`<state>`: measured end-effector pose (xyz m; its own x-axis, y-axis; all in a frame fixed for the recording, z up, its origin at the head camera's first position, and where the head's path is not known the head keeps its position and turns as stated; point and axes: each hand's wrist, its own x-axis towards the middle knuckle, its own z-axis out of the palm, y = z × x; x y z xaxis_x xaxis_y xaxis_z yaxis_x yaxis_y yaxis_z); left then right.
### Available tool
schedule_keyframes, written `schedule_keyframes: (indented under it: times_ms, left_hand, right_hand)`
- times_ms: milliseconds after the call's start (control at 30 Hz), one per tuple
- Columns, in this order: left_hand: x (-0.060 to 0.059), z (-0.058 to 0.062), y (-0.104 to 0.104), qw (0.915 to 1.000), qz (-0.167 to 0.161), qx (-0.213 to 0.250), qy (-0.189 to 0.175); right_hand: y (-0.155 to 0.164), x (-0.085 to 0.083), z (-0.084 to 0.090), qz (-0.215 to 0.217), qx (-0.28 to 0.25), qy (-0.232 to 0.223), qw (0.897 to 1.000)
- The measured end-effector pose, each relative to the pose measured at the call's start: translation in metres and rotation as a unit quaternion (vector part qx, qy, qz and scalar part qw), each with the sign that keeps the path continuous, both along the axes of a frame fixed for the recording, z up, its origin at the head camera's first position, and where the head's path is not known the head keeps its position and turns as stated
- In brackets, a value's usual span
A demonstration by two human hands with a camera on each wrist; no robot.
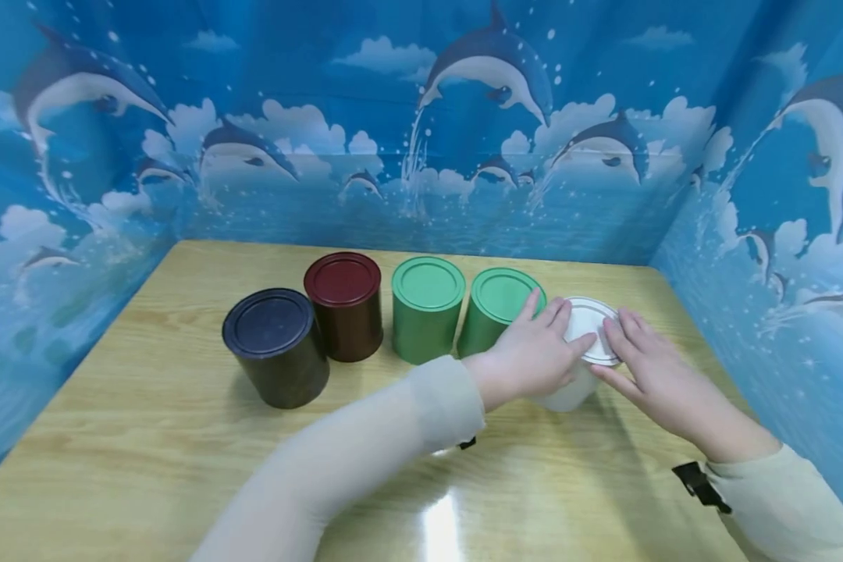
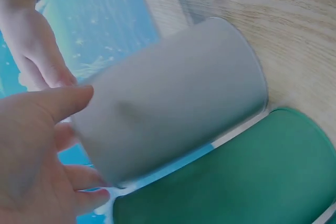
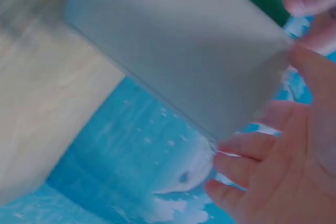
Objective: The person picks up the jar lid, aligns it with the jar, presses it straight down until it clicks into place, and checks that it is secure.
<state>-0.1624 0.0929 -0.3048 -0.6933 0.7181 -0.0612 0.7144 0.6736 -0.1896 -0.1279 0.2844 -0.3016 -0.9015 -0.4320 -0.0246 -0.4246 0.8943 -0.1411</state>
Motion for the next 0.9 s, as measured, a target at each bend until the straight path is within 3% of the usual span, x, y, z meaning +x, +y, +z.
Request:
schedule_keyframes:
  times_ms: [233,700,900]
  left_hand:
    - [0.01,0.007,-0.007,0.9995,0.007,-0.019,-0.023]
    - [0.01,0.012,-0.006,0.9989,0.009,-0.004,-0.047]
    - [0.008,0.014,-0.005,0.9991,0.019,0.013,-0.035]
  right_hand:
    - [0.001,0.012,0.008,0.023,0.029,0.03,0.999]
    - [-0.002,0.014,0.0,0.051,0.029,0.12,0.991]
    - [0.002,0.012,0.006,0.041,0.007,0.117,0.992]
